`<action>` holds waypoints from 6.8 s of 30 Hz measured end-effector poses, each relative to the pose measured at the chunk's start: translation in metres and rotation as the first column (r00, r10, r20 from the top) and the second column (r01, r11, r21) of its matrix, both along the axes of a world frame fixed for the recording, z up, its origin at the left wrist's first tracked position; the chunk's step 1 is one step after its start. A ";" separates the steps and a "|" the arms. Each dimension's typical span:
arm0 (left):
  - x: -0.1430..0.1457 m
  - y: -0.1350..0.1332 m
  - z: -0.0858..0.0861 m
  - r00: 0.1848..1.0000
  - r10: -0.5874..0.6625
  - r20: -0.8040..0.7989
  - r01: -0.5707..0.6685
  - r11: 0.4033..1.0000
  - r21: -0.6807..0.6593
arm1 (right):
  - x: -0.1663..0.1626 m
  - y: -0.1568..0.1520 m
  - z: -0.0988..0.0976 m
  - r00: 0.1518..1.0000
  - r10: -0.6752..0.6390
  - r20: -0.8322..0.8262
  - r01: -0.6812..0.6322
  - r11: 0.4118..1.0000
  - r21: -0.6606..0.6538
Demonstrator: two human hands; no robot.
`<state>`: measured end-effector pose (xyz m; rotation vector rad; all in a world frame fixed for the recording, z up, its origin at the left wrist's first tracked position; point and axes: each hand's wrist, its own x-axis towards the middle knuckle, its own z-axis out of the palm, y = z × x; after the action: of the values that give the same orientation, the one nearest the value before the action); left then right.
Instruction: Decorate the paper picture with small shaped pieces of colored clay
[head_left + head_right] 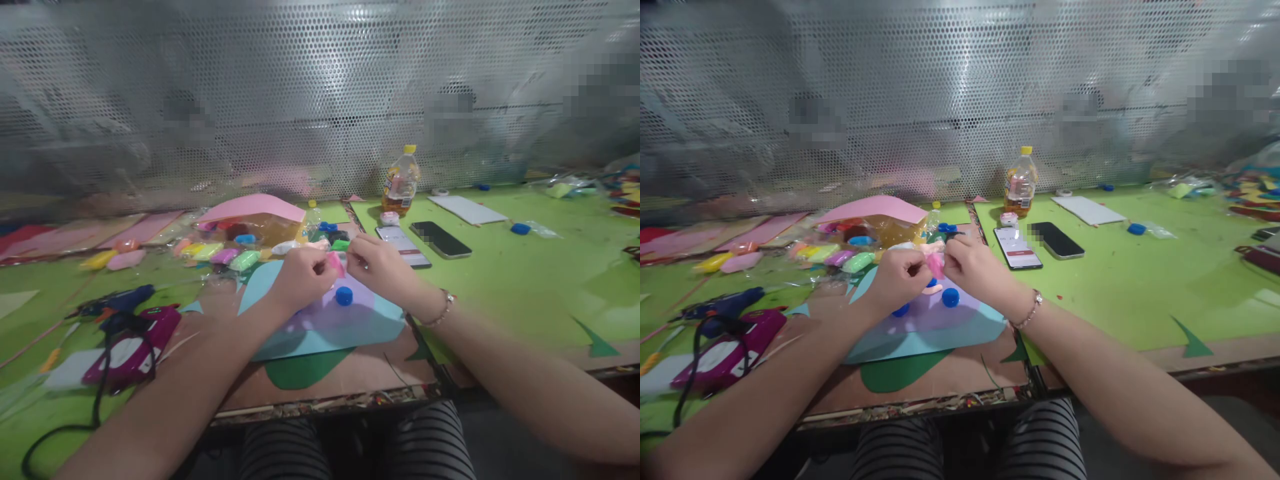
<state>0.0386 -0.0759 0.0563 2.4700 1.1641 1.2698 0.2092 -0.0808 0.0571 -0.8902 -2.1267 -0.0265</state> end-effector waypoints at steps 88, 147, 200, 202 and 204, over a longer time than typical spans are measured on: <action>-0.008 0.009 -0.012 0.839 -0.057 -0.541 0.033 0.998 -0.053 | 0.014 0.021 -0.012 0.993 0.118 -0.012 -0.113 0.918 -0.379; -0.015 0.018 -0.013 0.833 -0.024 -0.553 0.113 0.986 0.127 | 0.008 0.020 -0.012 0.980 0.170 0.099 -0.133 0.943 -0.306; -0.051 0.034 -0.006 0.814 0.313 -0.489 -0.312 0.946 0.086 | 0.030 0.047 -0.019 0.701 -0.191 -0.688 -0.485 0.579 -0.655; -0.049 0.033 -0.006 0.818 0.307 -0.486 -0.303 0.949 0.088 | 0.031 0.046 -0.017 0.747 -0.158 -0.645 -0.432 0.622 -0.653; -0.047 0.031 -0.005 0.823 0.302 -0.482 -0.296 0.951 0.090 | 0.032 0.044 -0.015 0.785 -0.117 -0.608 -0.403 0.649 -0.645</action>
<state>-0.0084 -0.0447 0.0511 2.7929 1.7223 0.6976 0.2411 -0.0369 0.0421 -0.9788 -1.5268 1.1836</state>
